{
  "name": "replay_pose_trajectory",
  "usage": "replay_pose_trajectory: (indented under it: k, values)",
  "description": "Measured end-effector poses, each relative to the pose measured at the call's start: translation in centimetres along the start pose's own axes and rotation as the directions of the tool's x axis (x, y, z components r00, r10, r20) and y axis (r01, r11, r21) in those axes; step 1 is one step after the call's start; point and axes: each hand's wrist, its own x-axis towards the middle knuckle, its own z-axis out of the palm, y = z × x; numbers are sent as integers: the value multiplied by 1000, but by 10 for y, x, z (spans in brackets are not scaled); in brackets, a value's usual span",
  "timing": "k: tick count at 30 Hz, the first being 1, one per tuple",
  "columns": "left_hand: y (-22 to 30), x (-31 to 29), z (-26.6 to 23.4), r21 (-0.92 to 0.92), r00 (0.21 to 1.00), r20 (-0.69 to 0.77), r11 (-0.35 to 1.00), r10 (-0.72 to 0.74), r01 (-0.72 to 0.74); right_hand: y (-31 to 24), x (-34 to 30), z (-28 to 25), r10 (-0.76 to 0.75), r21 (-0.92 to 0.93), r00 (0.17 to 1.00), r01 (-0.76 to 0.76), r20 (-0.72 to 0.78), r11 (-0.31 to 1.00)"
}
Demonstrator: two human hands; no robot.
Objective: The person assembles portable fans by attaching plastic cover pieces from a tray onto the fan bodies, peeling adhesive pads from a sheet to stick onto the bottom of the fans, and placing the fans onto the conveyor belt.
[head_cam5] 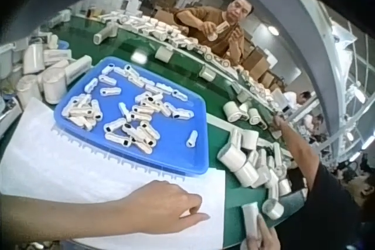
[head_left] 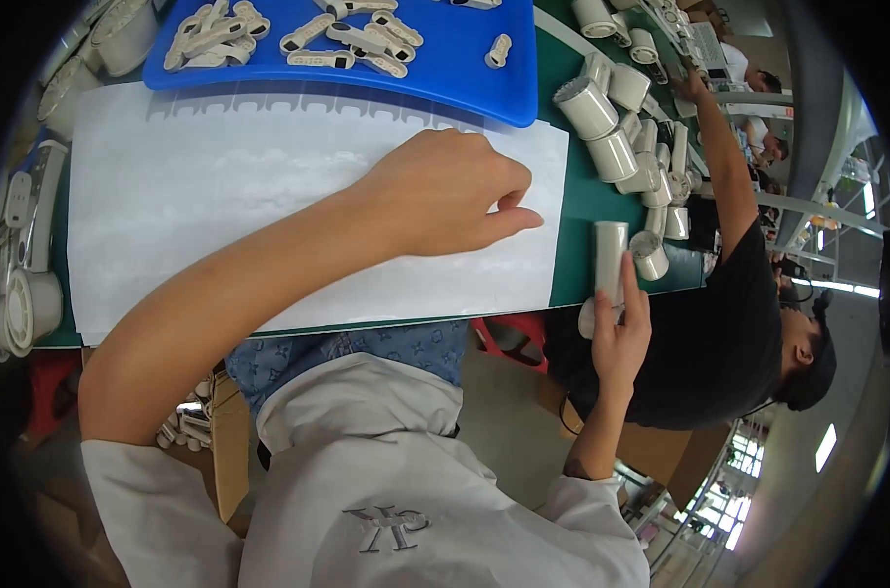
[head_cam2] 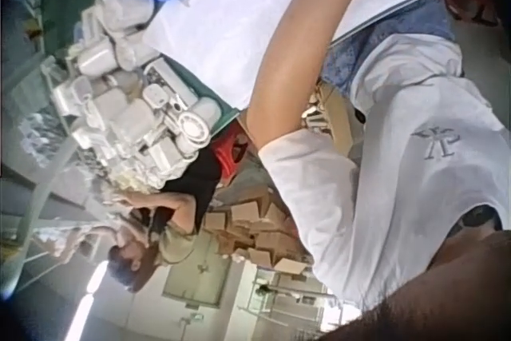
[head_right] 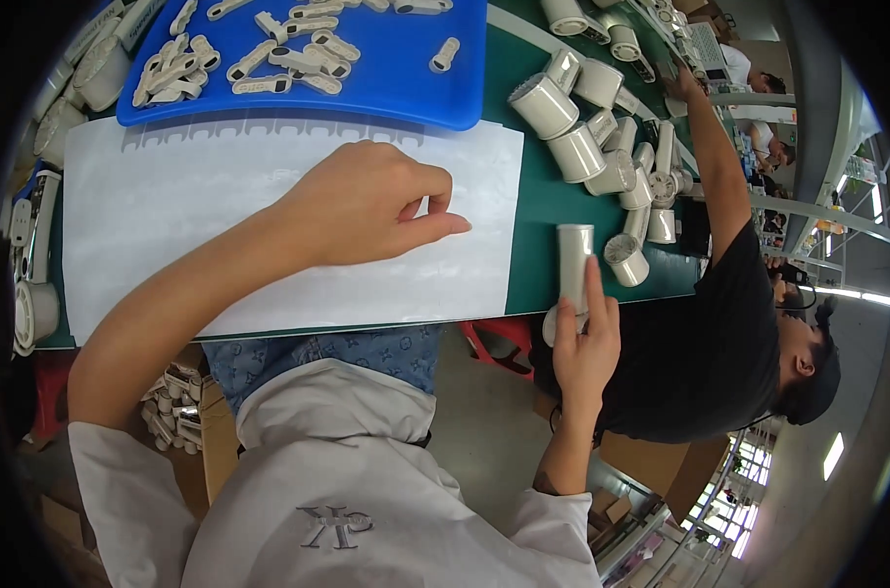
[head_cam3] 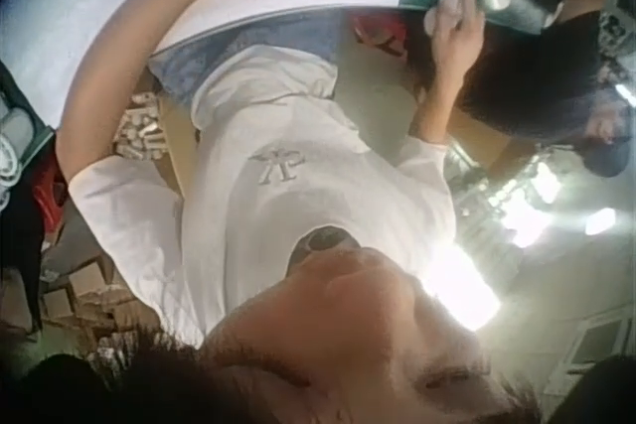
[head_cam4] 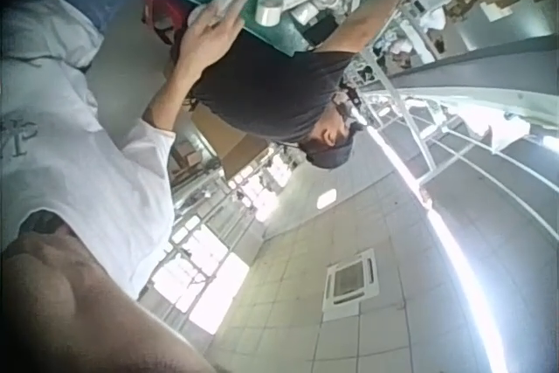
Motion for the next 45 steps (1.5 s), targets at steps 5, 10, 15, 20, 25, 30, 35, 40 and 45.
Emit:
replay_pose_trajectory:
  k: [5,10,15,20,25,30,35,40,45]
  values:
    - [-21,-2,14,19,998,-10,998,64,-64,-11,0,-1,12,-135,999,-6,42,991]
    - [-20,1,15,-41,995,-47,995,84,-85,-3,-20,12,51,-132,998,-55,-30,990]
    - [-25,-3,17,-29,994,-55,995,91,-92,-23,-16,11,127,-121,991,-121,43,985]
    - [-27,-3,19,12,980,-148,991,136,-136,-19,-26,-2,52,45,975,-44,-216,998]
    - [-22,3,16,58,981,-115,987,155,-149,-8,-30,14,33,-273,998,-48,-59,961]
    - [-21,1,12,58,986,-53,987,156,-153,-5,-26,2,37,-96,998,-42,-50,995]
    - [-23,-2,14,66,992,3,990,124,-123,-22,-27,-23,-66,88,971,88,-231,992]
    - [-9,7,9,143,980,11,970,197,-197,-4,-34,19,23,-270,990,-60,-137,961]
    - [-15,5,5,152,976,78,965,203,-212,-14,-24,-7,-16,-184,1000,17,6,983]
